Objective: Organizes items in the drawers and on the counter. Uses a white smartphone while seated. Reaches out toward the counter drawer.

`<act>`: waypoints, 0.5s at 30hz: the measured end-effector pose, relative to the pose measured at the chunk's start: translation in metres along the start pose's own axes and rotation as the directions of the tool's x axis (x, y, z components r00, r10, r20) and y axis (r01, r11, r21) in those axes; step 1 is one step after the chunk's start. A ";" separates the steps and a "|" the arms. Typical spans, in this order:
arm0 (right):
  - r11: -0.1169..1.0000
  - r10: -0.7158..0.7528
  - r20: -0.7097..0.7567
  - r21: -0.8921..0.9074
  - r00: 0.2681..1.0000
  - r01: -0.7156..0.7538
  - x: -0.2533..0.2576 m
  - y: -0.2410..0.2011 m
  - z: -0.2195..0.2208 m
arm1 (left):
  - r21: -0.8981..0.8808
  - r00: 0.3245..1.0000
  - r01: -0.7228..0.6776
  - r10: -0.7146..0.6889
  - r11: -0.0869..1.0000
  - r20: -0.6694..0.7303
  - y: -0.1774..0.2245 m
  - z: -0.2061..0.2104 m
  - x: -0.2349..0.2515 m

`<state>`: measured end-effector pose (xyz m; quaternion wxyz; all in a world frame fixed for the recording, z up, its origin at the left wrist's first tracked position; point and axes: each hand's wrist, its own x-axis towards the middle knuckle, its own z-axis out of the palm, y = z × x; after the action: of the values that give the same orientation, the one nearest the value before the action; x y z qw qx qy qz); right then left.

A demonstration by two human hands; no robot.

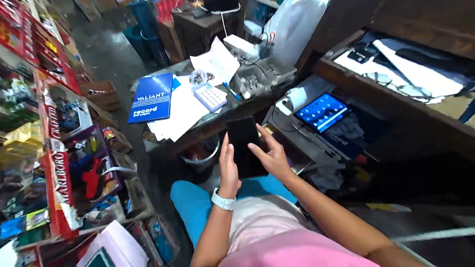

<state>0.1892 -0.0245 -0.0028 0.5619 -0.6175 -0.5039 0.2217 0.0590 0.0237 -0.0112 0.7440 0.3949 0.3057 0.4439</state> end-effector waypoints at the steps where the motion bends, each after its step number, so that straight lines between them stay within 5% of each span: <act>1: 1.000 0.006 -0.006 0.015 1.000 -0.006 -0.002 0.001 0.001 | 0.002 1.000 0.006 -0.006 1.000 -0.003 0.000 -0.001 -0.001; 15: 0.993 0.027 -0.066 0.115 0.997 -0.019 -0.002 0.009 0.007 | 0.115 0.998 -0.018 0.024 0.993 -0.052 -0.001 -0.002 0.000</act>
<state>0.1854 -0.0213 -0.0132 0.6104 -0.5971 -0.4640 0.2358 0.0577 0.0241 -0.0135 0.7069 0.4281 0.3464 0.4438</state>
